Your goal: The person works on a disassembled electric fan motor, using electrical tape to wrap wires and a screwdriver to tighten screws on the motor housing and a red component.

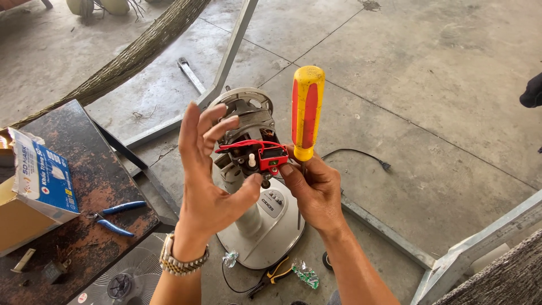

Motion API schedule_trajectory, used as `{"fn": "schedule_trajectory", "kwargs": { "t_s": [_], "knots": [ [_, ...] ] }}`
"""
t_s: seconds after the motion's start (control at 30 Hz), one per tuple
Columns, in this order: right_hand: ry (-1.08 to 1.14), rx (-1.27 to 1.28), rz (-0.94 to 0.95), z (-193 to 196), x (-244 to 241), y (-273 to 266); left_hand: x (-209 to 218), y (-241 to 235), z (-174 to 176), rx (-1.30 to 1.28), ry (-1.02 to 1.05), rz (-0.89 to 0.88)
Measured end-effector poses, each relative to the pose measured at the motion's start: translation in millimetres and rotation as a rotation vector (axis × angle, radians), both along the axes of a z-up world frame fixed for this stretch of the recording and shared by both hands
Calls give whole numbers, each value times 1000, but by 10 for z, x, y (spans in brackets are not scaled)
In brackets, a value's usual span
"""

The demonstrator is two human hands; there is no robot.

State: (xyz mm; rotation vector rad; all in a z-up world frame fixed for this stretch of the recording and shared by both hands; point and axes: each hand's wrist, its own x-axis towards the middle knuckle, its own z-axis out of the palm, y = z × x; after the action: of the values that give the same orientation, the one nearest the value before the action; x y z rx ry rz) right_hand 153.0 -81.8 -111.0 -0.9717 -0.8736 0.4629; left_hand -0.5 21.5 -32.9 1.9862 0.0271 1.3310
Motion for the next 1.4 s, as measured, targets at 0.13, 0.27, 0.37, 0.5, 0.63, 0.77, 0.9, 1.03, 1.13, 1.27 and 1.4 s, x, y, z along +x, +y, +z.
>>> {"fn": "schedule_trajectory", "kwargs": {
  "t_s": [0.13, 0.27, 0.37, 0.5, 0.63, 0.77, 0.9, 1.03, 1.13, 1.27, 1.4],
  "knots": [
    [-30, -3, -9, 4, 11, -10, -10, 31, 138, -80, 127, -45],
    [-42, -83, -51, 46, 6, -28, -17, 58, 132, -128, 222, -68],
    [-55, -113, -64, 75, 10, -38, -11, 58, 112, -121, 234, -95],
    [-75, -63, -47, 82, 20, -37, -35, 53, 127, -208, 255, -155],
    [-73, -76, -54, 60, 35, -35, 9, 37, 113, -98, 203, -85],
    [-94, -89, -72, 71, 42, -44, 85, 30, 81, 6, 134, 35],
    [-63, -66, -72, 34, 53, -27, 110, 37, 78, 84, 119, 80],
    [52, -11, -61, 24, 57, -26, 134, 61, 8, 120, 87, 115],
    [89, 69, -111, 187, 80, -90, 149, 84, -51, 119, 71, 110],
    [201, 114, -269, 538, 109, -467, 153, 101, -101, 101, 65, 89],
    [106, 219, -227, 1346, -5, -799, 179, 116, -65, 55, 23, 57]
  ]
}}
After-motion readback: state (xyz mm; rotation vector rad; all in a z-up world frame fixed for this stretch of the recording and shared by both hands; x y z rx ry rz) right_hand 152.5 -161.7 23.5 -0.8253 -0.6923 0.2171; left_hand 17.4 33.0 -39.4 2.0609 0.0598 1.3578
